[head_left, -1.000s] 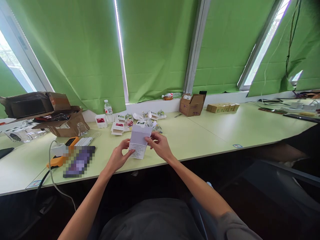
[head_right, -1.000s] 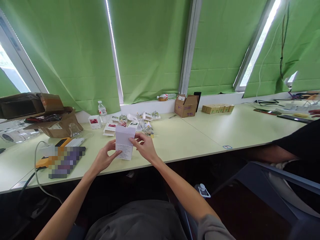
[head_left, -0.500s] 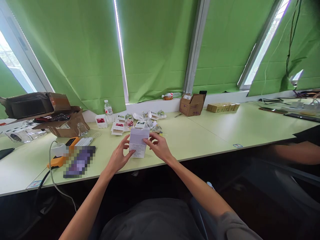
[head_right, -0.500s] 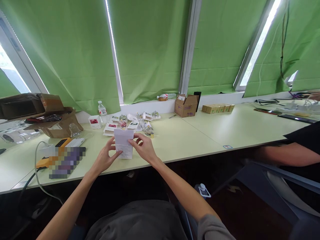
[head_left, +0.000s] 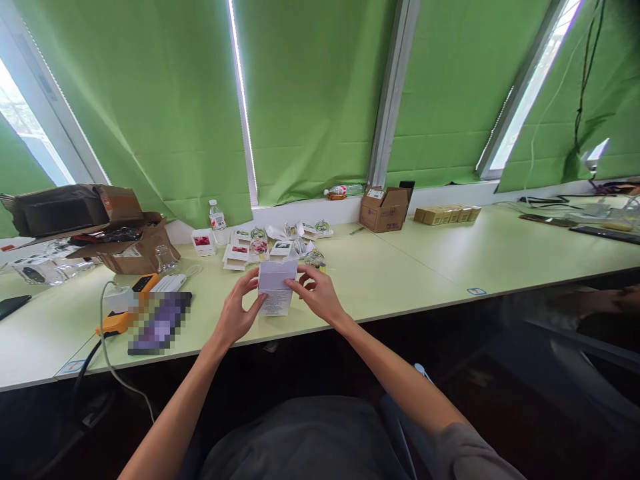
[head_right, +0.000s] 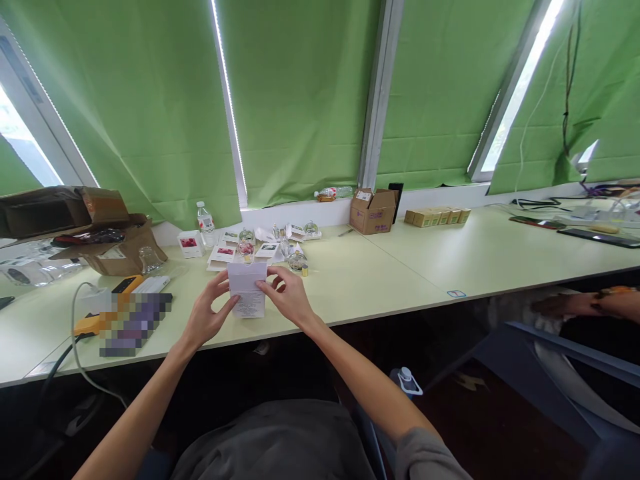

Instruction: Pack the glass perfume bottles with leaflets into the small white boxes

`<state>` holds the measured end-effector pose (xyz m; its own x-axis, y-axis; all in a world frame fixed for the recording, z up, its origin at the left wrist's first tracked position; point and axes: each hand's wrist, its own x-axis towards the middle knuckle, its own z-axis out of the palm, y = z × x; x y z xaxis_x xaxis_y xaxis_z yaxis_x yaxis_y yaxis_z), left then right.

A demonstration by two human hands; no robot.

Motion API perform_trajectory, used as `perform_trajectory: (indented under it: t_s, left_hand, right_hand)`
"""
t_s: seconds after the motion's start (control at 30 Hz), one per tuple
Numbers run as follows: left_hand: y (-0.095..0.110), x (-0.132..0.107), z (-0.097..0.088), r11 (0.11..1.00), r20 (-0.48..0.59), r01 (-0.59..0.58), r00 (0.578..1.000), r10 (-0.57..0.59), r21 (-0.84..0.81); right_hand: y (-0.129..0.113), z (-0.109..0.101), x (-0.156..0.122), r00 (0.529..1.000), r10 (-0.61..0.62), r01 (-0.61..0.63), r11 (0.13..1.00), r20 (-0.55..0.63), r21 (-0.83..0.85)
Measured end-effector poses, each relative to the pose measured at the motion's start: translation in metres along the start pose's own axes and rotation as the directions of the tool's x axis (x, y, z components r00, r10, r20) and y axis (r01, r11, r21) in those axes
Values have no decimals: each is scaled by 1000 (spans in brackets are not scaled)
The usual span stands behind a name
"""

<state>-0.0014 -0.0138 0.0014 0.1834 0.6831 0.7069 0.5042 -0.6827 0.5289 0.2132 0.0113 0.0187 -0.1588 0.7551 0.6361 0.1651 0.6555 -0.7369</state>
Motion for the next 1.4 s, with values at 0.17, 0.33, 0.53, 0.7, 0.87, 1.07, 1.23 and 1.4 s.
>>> perform_trajectory:
  t_s: [0.17,0.33,0.53,0.7,0.87,1.07,1.23,1.4]
  left_hand:
    - [3,1,-2,1000,-27,-29,999,29,2]
    - [4,2,-3,999,-25,-38,999,39,11]
    - [5,2,-3,998,-24,-63,998,63,28]
    - [6,2,-2,997,-27,-59,998,61,49]
    - [5,2,-1,997,-34,-62,997,64,50]
    - [4,2,-1,997,-43,-64,997,66,44]
    - [4,2,-1,998,-45,-54,997,56,41]
    - [4,2,0,998,-43,-46,998,48,47]
  right_hand:
    - [1,0,0,1000,14,-14,1000,7,20]
    - [-2,0,0,1000,3,-4,999,12,33]
    - [-2,-1,0,1000,-2,2,1000,-2,28]
    - [-2,0,-1,1000,-23,23,1000,-14,18]
    - [-2,0,-2,998,-60,59,998,-21,-18]
    - [-2,0,-2,995,-95,95,995,-17,-31]
    - [-2,0,-2,986,-158,155,986,-48,-60]
    - [-2,1,-3,986,-157,153,986,-55,-72]
